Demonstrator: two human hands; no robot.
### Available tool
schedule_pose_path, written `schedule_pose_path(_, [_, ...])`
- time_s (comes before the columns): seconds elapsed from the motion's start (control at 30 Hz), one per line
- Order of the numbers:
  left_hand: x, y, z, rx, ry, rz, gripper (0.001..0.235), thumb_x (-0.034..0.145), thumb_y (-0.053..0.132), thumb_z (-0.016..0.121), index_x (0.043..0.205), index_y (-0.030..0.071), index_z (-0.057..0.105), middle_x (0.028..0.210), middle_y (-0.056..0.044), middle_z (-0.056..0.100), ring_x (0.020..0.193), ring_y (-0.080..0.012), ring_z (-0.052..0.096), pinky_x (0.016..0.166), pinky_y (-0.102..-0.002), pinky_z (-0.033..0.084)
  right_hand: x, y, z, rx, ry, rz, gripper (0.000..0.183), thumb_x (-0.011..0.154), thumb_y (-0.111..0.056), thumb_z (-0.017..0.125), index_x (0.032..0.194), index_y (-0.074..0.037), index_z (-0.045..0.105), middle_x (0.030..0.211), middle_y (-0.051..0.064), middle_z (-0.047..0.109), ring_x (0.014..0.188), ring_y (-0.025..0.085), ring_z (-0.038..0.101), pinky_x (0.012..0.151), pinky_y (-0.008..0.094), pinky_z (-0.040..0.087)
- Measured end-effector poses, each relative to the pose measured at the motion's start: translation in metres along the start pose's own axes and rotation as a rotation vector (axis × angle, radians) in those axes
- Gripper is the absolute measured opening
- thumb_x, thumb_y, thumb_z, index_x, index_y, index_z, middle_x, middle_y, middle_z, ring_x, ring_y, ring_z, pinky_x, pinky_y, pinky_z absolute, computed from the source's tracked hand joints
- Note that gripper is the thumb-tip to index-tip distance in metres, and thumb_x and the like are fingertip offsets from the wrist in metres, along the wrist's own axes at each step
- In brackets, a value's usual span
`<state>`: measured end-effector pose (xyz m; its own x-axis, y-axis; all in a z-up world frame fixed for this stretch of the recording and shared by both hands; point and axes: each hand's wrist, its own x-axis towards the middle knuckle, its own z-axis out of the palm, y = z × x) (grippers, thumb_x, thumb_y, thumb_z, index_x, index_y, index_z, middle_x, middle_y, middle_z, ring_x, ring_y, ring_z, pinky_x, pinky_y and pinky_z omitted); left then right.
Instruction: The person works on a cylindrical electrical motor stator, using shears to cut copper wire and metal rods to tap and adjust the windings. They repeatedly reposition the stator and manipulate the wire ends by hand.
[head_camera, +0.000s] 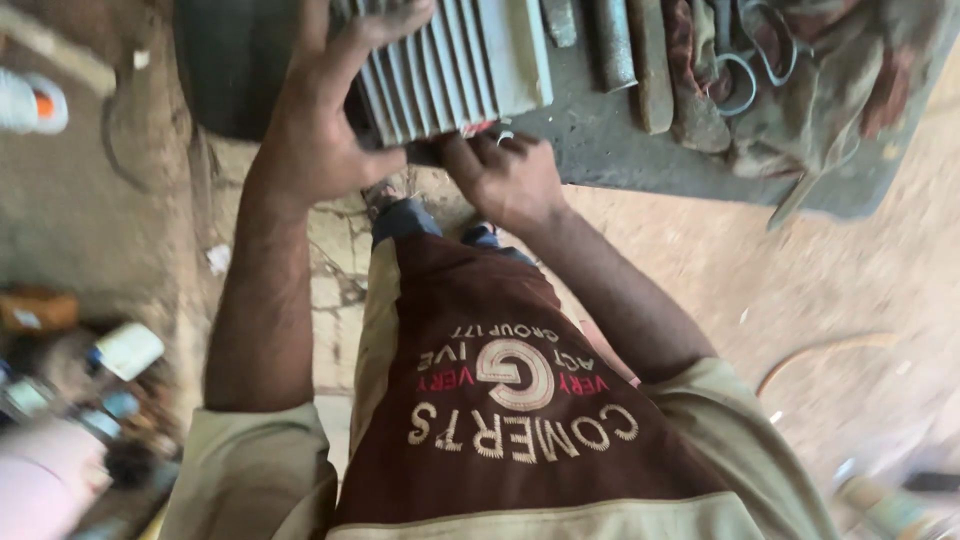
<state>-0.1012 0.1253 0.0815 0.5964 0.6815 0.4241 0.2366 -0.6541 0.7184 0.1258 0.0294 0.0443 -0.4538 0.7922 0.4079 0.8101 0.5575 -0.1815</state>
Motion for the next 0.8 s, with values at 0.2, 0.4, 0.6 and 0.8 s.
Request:
schedule_pose_path(0.2, [-0.003, -0.017, -0.023, -0.118, -0.155, 0.015, 0.103, 0.069, 0.02, 0.107, 0.154, 0.031, 0.05, 0.161, -0.014, 0.031, 0.153, -0.0324, 0.033, 0.13, -0.05, 0.039, -0.013, -0.047, 0.013, -0.11, -0.078, 0.162, 0.019, 0.086, -0.019, 0.079, 0.102, -0.015, 0.07, 0.067, 0.001, 0.068, 0.054, 0.017, 0.066, 0.048, 0.034, 0.05])
schedule_pose_path(0.4, [-0.004, -0.034, -0.047, -0.229, -0.302, 0.057, 0.108, 0.068, 0.027, 0.11, 0.154, 0.034, 0.046, 0.158, -0.014, 0.031, 0.151, -0.0348, 0.031, 0.128, -0.054, 0.037, -0.024, -0.1, 0.037, -0.114, 0.034, 0.569, 0.022, 0.092, -0.024, 0.084, 0.093, -0.019, 0.062, 0.069, 0.001, 0.068, 0.055, 0.013, 0.063, 0.05, 0.032, 0.048])
schedule_pose_path(0.6, [0.005, -0.04, -0.048, -0.117, -0.389, 0.137, 0.096, 0.075, 0.021, 0.106, 0.153, 0.019, 0.05, 0.159, -0.012, 0.039, 0.151, -0.0376, 0.032, 0.13, -0.055, 0.033, -0.022, -0.128, 0.063, -0.046, 0.308, 0.695, 0.028, 0.104, -0.021, 0.081, 0.123, -0.002, 0.069, 0.074, 0.001, 0.069, 0.056, 0.009, 0.061, 0.048, 0.028, 0.046])
schedule_pose_path(0.8, [0.001, -0.033, -0.055, -0.166, -0.35, 0.146, 0.083, 0.08, 0.009, 0.094, 0.15, 0.018, 0.05, 0.153, -0.019, 0.037, 0.149, -0.0368, 0.036, 0.128, -0.047, 0.037, -0.02, -0.119, 0.085, -0.06, 0.329, 0.628, 0.024, 0.106, -0.013, 0.072, 0.13, -0.014, 0.071, 0.068, -0.001, 0.064, 0.052, 0.011, 0.054, 0.046, 0.031, 0.04])
